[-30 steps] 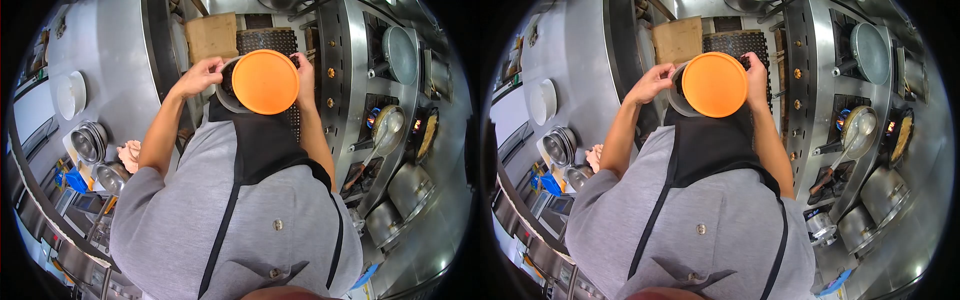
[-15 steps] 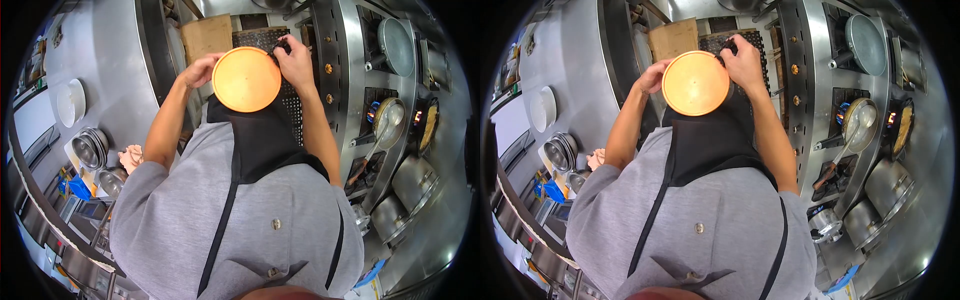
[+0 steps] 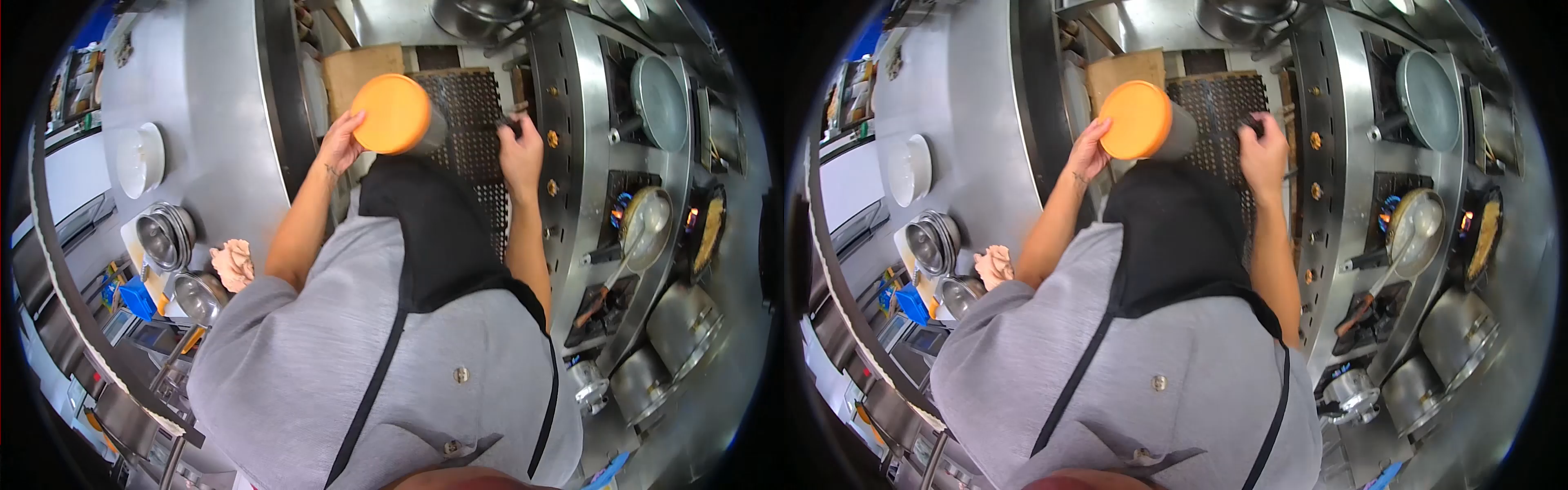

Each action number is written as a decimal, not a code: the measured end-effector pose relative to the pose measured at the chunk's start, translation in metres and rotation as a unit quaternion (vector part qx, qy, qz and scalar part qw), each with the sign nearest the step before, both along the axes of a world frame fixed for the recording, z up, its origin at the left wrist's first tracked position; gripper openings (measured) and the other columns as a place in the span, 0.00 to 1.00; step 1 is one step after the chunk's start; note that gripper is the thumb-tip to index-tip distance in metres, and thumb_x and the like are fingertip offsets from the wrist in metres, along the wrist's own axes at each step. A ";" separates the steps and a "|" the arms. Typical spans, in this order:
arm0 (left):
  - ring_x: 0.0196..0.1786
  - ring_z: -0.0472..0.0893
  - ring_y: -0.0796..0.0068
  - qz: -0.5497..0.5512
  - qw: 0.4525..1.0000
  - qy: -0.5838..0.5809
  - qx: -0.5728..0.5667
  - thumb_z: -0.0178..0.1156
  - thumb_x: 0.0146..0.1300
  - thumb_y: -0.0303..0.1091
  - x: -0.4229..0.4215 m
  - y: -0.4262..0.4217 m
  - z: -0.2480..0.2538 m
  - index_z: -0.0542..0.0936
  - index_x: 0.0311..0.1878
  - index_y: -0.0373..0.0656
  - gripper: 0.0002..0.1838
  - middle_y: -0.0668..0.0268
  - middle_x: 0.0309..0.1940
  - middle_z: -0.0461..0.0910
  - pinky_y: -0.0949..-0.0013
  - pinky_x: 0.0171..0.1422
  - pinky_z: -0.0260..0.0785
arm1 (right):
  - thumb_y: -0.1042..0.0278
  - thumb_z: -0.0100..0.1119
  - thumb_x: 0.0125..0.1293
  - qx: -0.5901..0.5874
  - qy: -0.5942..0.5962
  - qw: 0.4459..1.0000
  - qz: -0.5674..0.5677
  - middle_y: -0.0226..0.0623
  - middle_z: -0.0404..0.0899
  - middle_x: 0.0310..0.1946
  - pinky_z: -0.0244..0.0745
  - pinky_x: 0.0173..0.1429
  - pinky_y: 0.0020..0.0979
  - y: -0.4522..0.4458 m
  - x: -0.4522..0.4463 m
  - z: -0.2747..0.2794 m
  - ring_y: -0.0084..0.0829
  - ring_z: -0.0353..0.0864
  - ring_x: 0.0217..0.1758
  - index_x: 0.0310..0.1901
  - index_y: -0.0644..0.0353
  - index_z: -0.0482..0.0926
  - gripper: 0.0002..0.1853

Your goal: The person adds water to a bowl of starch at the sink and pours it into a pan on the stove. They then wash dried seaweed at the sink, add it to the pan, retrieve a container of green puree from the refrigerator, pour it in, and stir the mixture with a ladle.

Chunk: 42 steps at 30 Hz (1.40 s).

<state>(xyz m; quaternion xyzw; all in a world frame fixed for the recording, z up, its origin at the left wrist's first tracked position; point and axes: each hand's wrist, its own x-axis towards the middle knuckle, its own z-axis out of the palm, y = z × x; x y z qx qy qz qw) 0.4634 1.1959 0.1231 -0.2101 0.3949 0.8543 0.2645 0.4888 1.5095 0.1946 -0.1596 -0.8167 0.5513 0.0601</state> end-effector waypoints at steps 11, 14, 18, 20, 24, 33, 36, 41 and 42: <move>0.66 0.63 0.62 0.581 0.792 -0.077 -0.171 0.56 0.66 0.34 -0.182 -0.147 -0.221 0.64 0.69 0.54 0.28 0.60 0.68 0.60 0.55 0.53 0.78 | 0.71 0.52 0.57 0.207 -0.317 0.924 -0.050 0.49 0.76 0.27 0.70 0.39 0.37 0.052 0.165 -0.016 0.42 0.75 0.30 0.38 0.67 0.74 0.10; 0.69 0.61 0.56 0.553 0.811 -0.148 -0.117 0.49 0.68 0.45 -0.211 -0.167 -0.201 0.63 0.69 0.51 0.27 0.61 0.70 0.59 0.41 0.64 0.59 | 0.70 0.53 0.54 0.189 -0.315 0.926 -0.091 0.55 0.77 0.29 0.71 0.41 0.40 0.052 0.217 -0.005 0.49 0.78 0.34 0.37 0.69 0.74 0.11; 0.61 0.71 0.59 0.505 0.776 -0.164 -0.341 0.56 0.67 0.44 -0.210 -0.120 -0.137 0.69 0.65 0.39 0.27 0.55 0.64 0.69 0.46 0.69 0.62 | 0.66 0.57 0.52 0.173 -0.350 0.907 -0.158 0.60 0.76 0.30 0.72 0.43 0.44 0.045 0.279 -0.025 0.53 0.79 0.37 0.37 0.70 0.75 0.15; 0.64 0.67 0.53 0.429 0.866 -0.102 -0.236 0.55 0.67 0.54 -0.181 -0.078 -0.103 0.51 0.68 0.23 0.45 0.49 0.66 0.61 0.48 0.66 0.66 | 0.65 0.59 0.53 0.157 -0.357 0.899 -0.198 0.51 0.80 0.32 0.74 0.44 0.42 0.038 0.307 -0.039 0.51 0.80 0.38 0.41 0.66 0.78 0.15; 0.20 0.66 0.79 -0.049 0.932 0.035 -0.357 0.43 0.72 0.48 -0.084 0.024 -0.173 0.75 0.38 0.48 0.16 0.73 0.23 0.69 0.70 0.23 0.66 | 0.72 0.58 0.56 -0.177 -0.286 0.869 -0.363 0.38 0.79 0.28 0.74 0.41 0.33 0.018 0.360 -0.031 0.36 0.79 0.31 0.43 0.60 0.79 0.12; 0.38 0.75 0.80 -0.861 0.420 0.270 -0.101 0.56 0.68 0.45 0.377 0.342 -0.046 0.77 0.49 0.43 0.16 0.69 0.34 0.77 0.71 0.41 0.71 | 0.71 0.57 0.60 -0.451 0.233 0.556 -0.658 0.27 0.73 0.25 0.62 0.18 0.25 -0.033 0.634 -0.050 0.21 0.71 0.22 0.41 0.53 0.77 0.07; 0.42 0.76 0.76 -0.949 0.273 0.160 0.010 0.52 0.71 0.47 0.532 0.375 -0.009 0.74 0.53 0.42 0.18 0.65 0.41 0.77 0.70 0.45 0.73 | 0.67 0.58 0.60 -0.353 0.276 0.430 -0.784 0.28 0.72 0.25 0.66 0.24 0.27 -0.050 0.722 -0.055 0.23 0.71 0.24 0.34 0.55 0.75 0.04; 0.53 0.76 0.53 -0.966 0.243 -0.042 -0.076 0.43 0.68 0.64 0.743 0.383 0.062 0.68 0.61 0.38 0.36 0.52 0.50 0.75 0.50 0.60 0.69 | 0.70 0.53 0.61 -0.152 0.345 0.300 -0.876 0.28 0.72 0.24 0.67 0.35 0.27 -0.022 0.824 -0.019 0.24 0.71 0.28 0.31 0.59 0.74 0.04; 0.55 0.75 0.48 -0.943 0.282 -0.139 -0.113 0.40 0.67 0.67 0.776 0.385 0.064 0.67 0.62 0.36 0.40 0.49 0.53 0.74 0.45 0.63 0.66 | 0.68 0.54 0.62 -0.094 0.257 0.297 -0.915 0.32 0.74 0.25 0.67 0.34 0.29 -0.013 0.842 -0.016 0.26 0.72 0.28 0.32 0.61 0.75 0.06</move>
